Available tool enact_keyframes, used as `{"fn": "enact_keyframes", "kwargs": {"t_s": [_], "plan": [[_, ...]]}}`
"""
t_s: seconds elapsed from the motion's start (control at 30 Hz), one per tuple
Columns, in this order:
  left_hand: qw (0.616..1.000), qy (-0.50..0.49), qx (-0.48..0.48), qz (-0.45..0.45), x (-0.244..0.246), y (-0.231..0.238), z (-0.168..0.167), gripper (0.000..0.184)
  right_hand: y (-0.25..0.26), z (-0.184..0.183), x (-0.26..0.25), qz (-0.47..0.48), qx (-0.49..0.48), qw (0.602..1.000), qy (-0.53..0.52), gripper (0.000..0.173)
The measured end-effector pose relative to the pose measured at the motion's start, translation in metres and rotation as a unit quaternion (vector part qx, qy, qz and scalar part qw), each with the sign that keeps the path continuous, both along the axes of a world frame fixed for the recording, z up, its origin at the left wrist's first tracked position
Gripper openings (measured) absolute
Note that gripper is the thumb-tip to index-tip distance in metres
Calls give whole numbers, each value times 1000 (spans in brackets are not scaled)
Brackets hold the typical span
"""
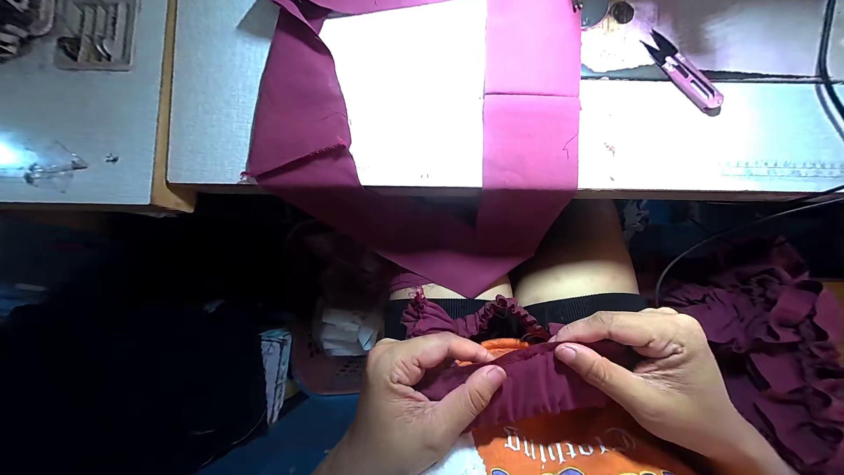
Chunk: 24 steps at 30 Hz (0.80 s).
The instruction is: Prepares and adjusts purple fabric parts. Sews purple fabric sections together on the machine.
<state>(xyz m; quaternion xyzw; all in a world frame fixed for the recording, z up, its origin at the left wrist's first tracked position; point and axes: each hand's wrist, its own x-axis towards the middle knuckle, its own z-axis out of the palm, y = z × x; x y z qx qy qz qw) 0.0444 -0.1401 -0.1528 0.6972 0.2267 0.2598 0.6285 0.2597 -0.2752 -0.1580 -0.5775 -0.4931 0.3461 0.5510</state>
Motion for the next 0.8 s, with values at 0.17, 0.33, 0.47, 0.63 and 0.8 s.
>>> {"fn": "enact_keyframes", "kwargs": {"t_s": [0.17,0.33,0.47,0.63,0.8], "plan": [[1000,0,-11,27,0,-5,-3,8,-1,-1,-6,-33,16,999,14,12],[999,-4,-25,33,-1,-1,-5,9,0,-3,-3,-10,2,1000,-6,14],[999,-4,-51,18,-3,1,-2,8,-2,-1,4,5,-5,999,-48,18],[999,-3,-45,-16,-7,0,2,12,-5,3,2,-16,11,998,-57,18],[999,-15,-26,-14,-1,-4,-1,15,-3,-6,-2,-46,23,996,-72,19]]}}
